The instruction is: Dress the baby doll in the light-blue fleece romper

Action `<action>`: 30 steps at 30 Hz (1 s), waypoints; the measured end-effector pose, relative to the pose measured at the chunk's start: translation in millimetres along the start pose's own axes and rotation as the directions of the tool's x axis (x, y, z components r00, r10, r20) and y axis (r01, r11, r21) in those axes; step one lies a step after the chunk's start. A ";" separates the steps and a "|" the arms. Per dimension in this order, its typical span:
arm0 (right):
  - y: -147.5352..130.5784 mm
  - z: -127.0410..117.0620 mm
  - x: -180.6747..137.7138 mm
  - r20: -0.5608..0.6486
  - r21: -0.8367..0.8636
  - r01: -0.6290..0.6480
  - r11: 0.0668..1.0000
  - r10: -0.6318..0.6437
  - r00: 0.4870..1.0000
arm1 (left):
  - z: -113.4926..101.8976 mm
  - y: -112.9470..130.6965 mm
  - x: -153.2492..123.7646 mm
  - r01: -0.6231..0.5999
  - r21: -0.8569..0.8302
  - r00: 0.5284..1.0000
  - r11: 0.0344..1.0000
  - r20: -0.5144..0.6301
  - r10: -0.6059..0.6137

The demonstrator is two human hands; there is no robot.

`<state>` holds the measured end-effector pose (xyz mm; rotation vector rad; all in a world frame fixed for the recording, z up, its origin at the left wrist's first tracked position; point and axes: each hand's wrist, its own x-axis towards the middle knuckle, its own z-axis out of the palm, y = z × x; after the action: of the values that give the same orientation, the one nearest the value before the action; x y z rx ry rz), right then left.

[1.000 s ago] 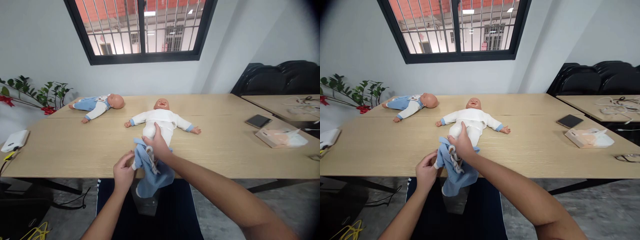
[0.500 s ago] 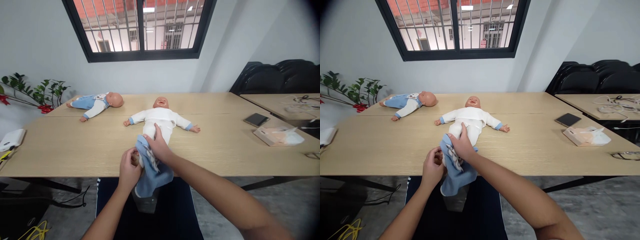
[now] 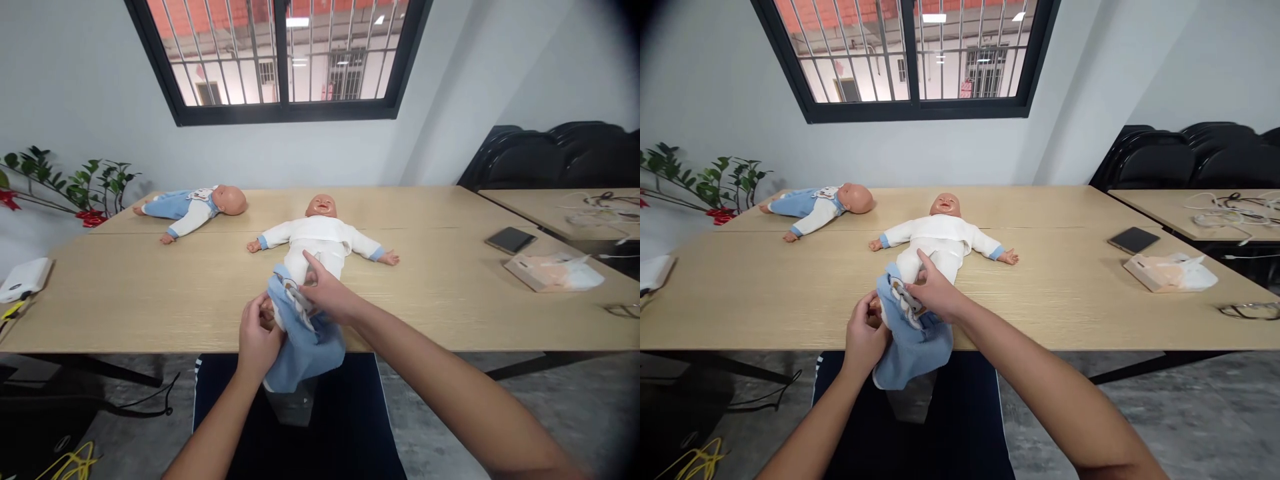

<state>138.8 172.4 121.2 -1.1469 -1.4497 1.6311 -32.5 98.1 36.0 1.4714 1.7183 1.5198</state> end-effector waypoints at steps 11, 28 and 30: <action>-9.5 -8.2 -13.6 0.115 -0.222 0.061 0.973 -0.036 0.993 | 2.2 5.6 2.0 0.125 -0.158 0.990 0.979 -0.039 -0.132; -50.5 -160.1 83.9 -0.427 -0.442 0.140 0.886 -0.345 0.836 | -1.1 -6.3 -5.2 -0.164 -0.010 0.971 0.986 -0.180 0.160; -58.9 -164.7 99.8 -0.462 -0.481 0.106 0.870 -0.354 0.813 | -0.3 -5.4 -6.1 -0.216 0.018 0.958 0.976 -0.189 0.215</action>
<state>246.0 338.1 161.3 -1.4529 -1.5237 0.7214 -32.9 93.4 29.3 1.6010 1.7027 1.8282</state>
